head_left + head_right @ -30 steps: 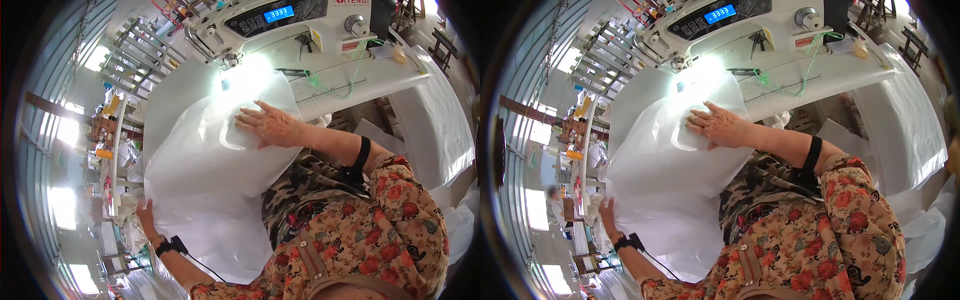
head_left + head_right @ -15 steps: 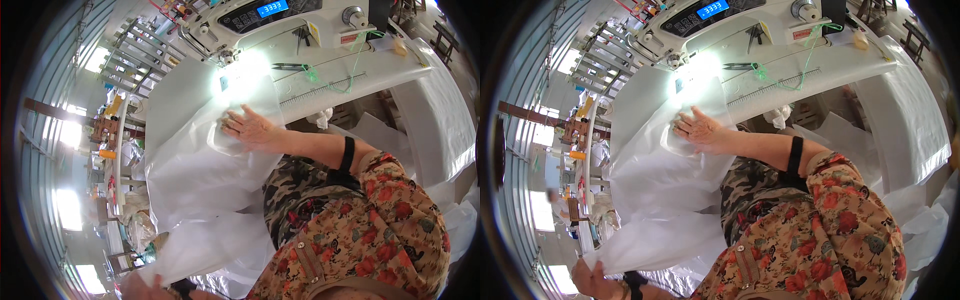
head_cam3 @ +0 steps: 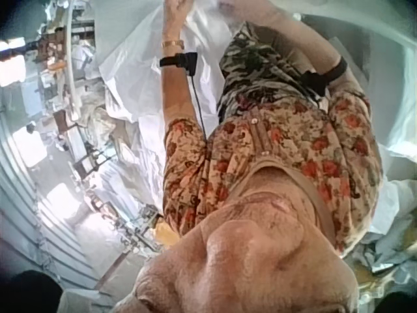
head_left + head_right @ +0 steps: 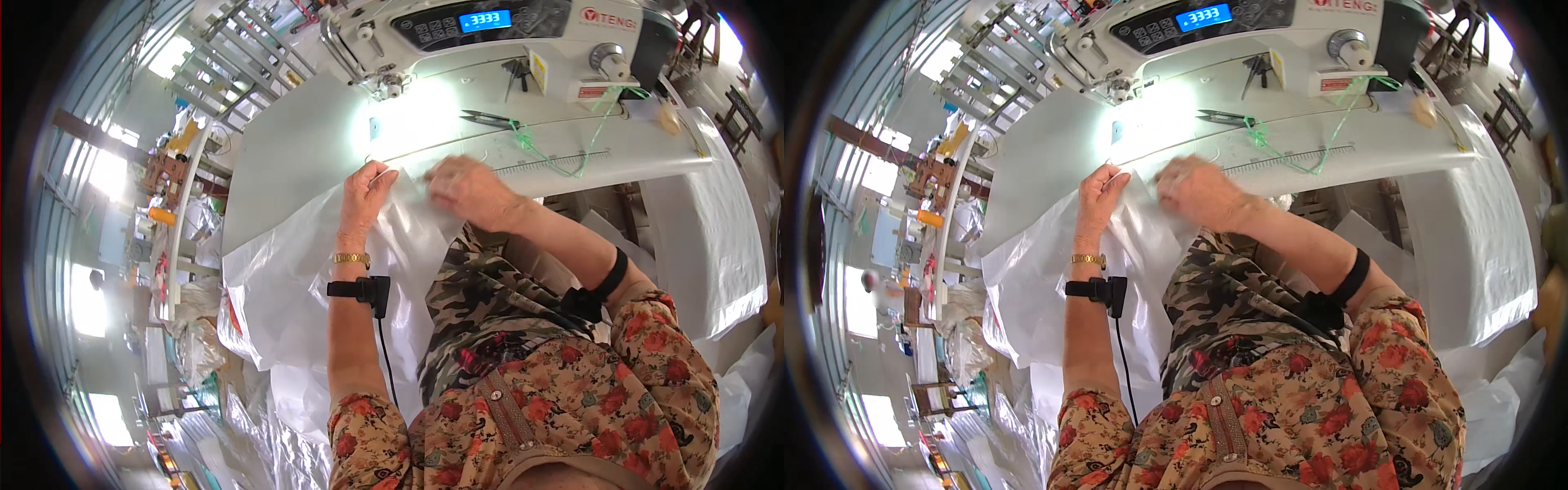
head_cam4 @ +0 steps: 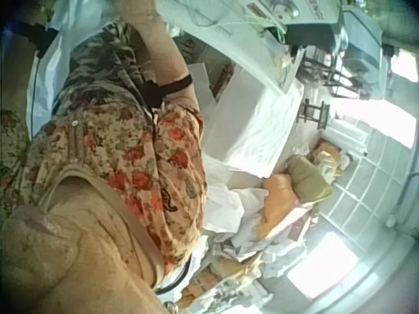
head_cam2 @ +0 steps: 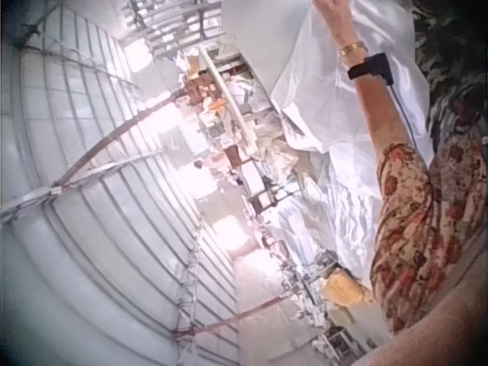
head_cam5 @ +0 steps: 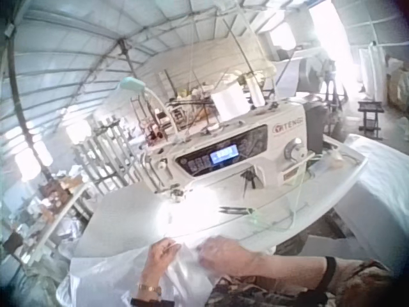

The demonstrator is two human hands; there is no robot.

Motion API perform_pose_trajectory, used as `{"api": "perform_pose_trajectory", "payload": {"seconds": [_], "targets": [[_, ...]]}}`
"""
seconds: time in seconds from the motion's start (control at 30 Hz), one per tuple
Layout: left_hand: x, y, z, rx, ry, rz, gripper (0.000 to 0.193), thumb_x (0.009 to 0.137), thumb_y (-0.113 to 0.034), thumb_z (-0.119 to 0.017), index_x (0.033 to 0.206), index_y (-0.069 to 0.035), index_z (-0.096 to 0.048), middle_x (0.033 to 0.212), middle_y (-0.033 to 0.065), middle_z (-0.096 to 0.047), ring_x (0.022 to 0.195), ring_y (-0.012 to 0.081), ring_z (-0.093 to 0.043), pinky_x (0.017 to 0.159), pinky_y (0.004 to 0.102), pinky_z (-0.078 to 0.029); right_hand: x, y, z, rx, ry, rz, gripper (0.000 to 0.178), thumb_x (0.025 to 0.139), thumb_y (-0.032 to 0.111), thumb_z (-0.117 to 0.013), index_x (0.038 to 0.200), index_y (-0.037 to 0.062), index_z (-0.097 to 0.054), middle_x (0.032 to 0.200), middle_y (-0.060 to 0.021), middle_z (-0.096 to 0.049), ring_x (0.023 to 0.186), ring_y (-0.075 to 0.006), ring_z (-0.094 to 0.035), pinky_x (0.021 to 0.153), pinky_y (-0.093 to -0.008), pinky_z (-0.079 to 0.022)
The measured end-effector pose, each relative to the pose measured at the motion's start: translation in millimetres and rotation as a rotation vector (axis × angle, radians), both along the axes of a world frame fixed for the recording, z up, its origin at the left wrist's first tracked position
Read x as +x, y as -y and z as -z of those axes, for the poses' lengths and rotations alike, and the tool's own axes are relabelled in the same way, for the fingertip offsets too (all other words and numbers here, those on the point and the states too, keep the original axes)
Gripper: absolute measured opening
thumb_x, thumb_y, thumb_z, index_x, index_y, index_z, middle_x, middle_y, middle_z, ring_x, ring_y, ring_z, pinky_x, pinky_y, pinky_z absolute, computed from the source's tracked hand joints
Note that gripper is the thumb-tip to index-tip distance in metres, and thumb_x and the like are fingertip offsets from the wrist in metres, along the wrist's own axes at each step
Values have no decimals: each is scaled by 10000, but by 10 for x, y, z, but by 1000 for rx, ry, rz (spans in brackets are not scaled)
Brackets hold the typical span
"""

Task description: The person is sewing a large white plastic sheet using an industrial sewing machine.

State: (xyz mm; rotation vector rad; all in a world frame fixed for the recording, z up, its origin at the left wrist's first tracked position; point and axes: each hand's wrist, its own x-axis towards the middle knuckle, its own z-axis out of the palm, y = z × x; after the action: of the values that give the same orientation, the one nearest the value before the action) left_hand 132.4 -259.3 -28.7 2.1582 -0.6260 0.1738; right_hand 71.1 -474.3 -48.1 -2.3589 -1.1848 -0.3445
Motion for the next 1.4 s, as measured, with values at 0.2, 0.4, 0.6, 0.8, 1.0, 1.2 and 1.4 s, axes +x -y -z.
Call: {"api": "perform_pose_trajectory", "payload": {"seconds": [0.2,0.4,0.6,0.8,1.0,1.2,1.4], "targets": [[29,-138,100,-136,-61,-25,256,841,-211,-687,768,9,-577,610,-48,-441,574,45,-351,507,232,-312,105,-101,-47,62,324,607,352,815,326,-662,968,12,-613,1141,-108,-590,1127,-245,-485,937,-401,-367],[-72,-128,43,-245,-89,-33,213,816,-170,-719,783,3,-600,604,-55,-452,571,36,-364,508,212,-305,-29,63,-138,140,52,550,230,794,210,-685,951,57,-618,1080,-93,-597,1086,-248,-495,930,-394,-338],[-401,-249,-142,-215,-99,-27,165,802,-110,-729,795,6,-612,622,-36,-486,570,41,-386,514,204,-317,-322,86,115,346,279,439,161,756,90,-671,901,110,-603,953,-34,-586,884,-194,-565,891,-423,-380],[-1183,-423,-202,-142,70,210,91,770,-15,-709,826,-14,-636,727,60,-610,565,137,-509,521,236,-398,-690,204,408,377,458,192,198,696,125,-658,887,159,-618,905,24,-562,792,-140,-569,905,-434,-387],[-1875,-224,-219,186,-1,372,195,681,1,-689,865,-62,-669,836,66,-630,689,221,-626,578,318,-513,-918,257,447,397,452,129,162,704,129,-659,853,166,-607,885,23,-578,796,-141,-587,972,-454,-342],[-2228,-31,-2,298,289,221,263,653,-35,-698,914,-65,-699,1024,91,-629,687,177,-624,564,272,-508,-1095,292,502,439,412,43,128,735,151,-647,853,130,-601,865,-2,-592,762,-156,-598,920,-444,-384],[-2383,-29,127,405,337,87,265,685,-42,-706,949,-64,-716,1172,133,-612,760,152,-652,588,247,-517,-1247,352,632,487,323,-44,164,731,194,-619,872,112,-602,881,-20,-605,750,-170,-595,733,-344,-435]]}}
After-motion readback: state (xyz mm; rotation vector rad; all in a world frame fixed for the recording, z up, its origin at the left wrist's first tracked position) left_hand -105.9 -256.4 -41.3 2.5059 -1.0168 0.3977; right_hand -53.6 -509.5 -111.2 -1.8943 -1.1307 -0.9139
